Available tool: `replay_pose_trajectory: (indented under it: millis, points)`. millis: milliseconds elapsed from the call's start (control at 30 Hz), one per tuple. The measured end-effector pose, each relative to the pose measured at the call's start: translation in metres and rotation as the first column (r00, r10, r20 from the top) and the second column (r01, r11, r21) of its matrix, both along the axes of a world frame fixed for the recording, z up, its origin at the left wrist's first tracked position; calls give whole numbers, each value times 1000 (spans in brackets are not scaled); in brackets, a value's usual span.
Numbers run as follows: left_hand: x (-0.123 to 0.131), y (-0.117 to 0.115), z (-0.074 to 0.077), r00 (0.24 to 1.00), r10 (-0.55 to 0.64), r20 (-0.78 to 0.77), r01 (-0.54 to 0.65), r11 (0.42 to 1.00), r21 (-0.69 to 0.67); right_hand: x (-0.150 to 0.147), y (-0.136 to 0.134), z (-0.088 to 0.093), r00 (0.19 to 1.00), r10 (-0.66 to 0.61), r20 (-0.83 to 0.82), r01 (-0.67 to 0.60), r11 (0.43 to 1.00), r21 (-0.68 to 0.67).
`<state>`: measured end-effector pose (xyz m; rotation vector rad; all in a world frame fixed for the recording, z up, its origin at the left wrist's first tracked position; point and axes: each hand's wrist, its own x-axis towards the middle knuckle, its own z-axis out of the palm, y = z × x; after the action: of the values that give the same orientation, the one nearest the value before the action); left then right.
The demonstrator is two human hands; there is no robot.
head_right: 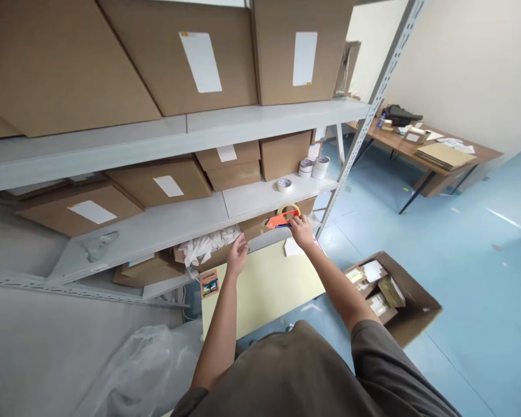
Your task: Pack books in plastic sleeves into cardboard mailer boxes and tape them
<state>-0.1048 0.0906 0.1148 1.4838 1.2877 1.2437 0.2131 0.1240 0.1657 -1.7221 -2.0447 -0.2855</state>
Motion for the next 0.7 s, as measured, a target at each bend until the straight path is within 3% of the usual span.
replay_pose_trajectory:
  millis: [233,367,500,700]
  points:
    - [26,-14,-29,992,-128,-6,126,984,-127,21,-151,-101,984,-166,-63,155,977,-147]
    - [39,-36,-47,977,-212,-7,205,952,-226,27,-204,-154,957,-287,-33,257,897,-360]
    - [42,-62,-53,970,-239,-37,219,935,-279,37,-214,-191,931,-364,17,307,758,-575]
    - [31,-94,-55,969,-217,-121,166,927,-335,59,-187,-224,879,-477,2,322,589,-741]
